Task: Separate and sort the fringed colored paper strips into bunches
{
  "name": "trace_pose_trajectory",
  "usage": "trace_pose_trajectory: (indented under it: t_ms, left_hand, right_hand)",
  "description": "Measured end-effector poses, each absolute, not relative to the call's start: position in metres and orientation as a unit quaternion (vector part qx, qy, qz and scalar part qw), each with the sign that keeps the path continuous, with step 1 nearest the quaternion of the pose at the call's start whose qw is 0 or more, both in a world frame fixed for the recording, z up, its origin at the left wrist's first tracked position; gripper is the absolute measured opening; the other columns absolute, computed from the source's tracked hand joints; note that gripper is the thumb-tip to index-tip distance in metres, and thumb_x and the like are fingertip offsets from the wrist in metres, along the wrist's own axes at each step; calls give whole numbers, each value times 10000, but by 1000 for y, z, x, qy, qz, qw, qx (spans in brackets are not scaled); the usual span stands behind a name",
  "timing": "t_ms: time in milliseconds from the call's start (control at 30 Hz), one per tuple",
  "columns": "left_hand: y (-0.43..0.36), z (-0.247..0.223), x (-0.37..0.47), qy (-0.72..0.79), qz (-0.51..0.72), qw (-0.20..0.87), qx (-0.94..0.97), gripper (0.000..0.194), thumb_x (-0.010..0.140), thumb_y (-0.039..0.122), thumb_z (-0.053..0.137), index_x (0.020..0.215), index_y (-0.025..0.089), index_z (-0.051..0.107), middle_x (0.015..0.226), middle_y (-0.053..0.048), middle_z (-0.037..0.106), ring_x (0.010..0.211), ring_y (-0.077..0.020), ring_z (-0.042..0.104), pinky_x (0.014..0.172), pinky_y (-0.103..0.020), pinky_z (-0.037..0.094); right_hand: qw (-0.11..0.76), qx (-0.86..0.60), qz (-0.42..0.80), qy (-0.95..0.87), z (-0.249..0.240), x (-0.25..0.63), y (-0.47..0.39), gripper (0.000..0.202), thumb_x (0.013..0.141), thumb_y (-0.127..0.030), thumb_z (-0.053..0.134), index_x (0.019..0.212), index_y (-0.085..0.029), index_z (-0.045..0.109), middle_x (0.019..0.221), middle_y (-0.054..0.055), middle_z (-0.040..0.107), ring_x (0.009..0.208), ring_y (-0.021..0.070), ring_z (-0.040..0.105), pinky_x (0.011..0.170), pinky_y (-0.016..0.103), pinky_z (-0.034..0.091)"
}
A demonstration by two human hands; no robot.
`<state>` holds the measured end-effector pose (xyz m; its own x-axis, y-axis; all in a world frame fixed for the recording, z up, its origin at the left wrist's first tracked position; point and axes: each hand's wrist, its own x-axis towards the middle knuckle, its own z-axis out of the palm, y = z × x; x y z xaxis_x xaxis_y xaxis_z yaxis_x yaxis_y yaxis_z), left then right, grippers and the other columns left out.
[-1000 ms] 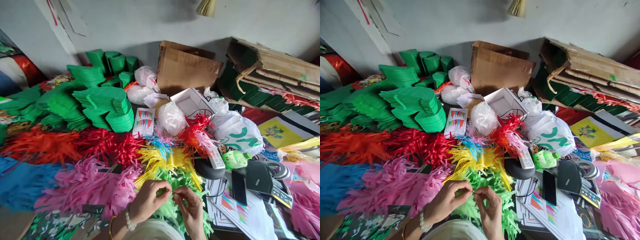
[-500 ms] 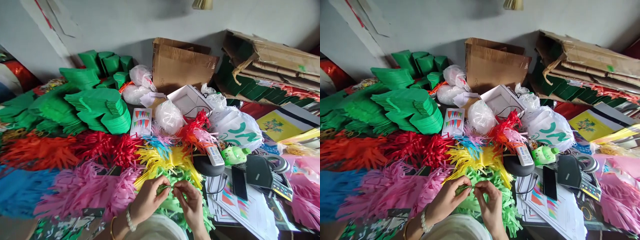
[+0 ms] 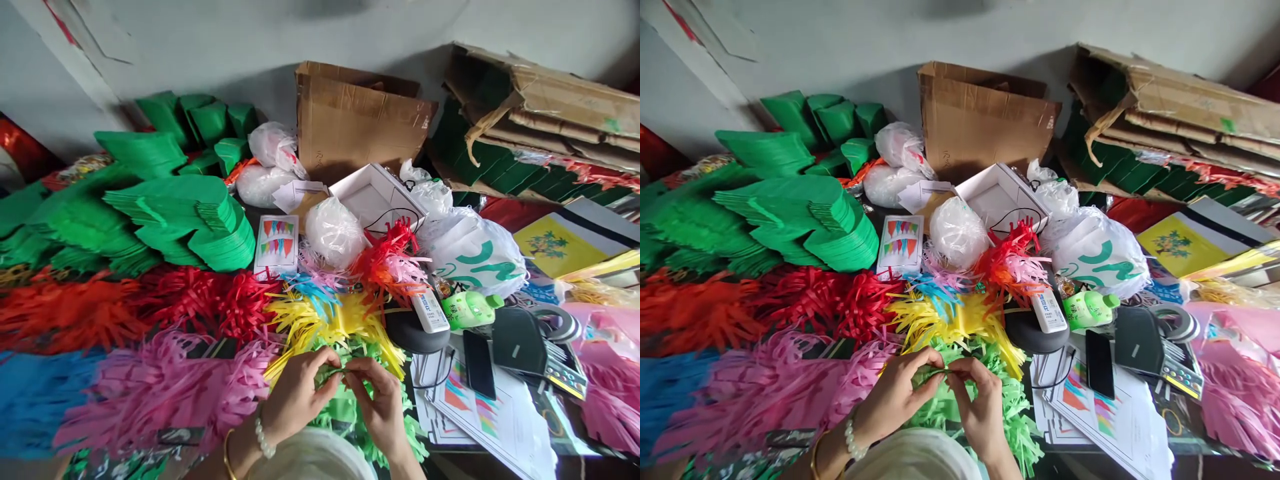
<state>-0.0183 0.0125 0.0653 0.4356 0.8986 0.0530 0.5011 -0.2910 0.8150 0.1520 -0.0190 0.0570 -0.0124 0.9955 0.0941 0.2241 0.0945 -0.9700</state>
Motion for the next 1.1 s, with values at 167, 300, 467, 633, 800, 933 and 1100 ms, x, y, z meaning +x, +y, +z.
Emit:
trace_pose_trajectory:
  t_ms: [167,300,467,633,800,933,1100]
  left_hand:
    - [12,65,-22,445,293,382,755,85,911,210,522,876,229,597,813,10,709,776,-150,678,738,-234,486]
    - [10,63,-21,451,291,395,745,85,911,210,535,880,230,612,831,17,720,782,-145,679,740,-231,474]
    - [15,60,-19,448,287,449,718,92,909,224,553,891,213,642,838,8,728,782,-144,675,726,-216,472]
    - [21,54,-17,462,307,526,644,191,923,334,555,857,180,649,739,1,687,662,-132,640,629,-200,480]
    - [19,53,-14,466,317,521,641,181,910,340,582,859,181,651,751,-3,693,688,-140,647,655,-205,480]
    - [16,55,-15,463,321,488,667,120,902,275,590,850,193,659,815,-2,724,787,-150,667,743,-211,472]
    - [22,58,-19,448,311,507,667,93,884,258,600,873,194,666,832,-6,728,793,-151,672,746,-213,478]
  right_hand:
    - [462,-519,459,-553,52,154,-20,82,901,-277,611,896,-201,641,740,25,678,649,162,663,612,252,553]
    - [449,-510,466,-567,54,156,-20,72,902,-265,612,886,-204,645,722,21,680,649,163,667,607,246,549]
    - [432,-521,399,-619,54,159,-17,70,904,-211,598,949,-215,652,796,30,708,711,163,687,664,245,555]
    - [448,-543,370,-606,56,161,-17,103,884,-233,631,976,-197,658,797,35,709,685,166,688,641,247,565]
    - [438,-554,298,-642,56,161,-18,102,892,-178,587,908,-197,686,747,23,702,626,143,670,596,218,542]
    - [425,-549,259,-672,53,163,-18,128,893,-152,565,904,-191,686,706,12,693,567,127,646,562,207,522]
    - [408,-540,208,-707,52,162,-14,141,892,-139,545,849,-180,673,637,-4,650,509,106,601,527,188,477]
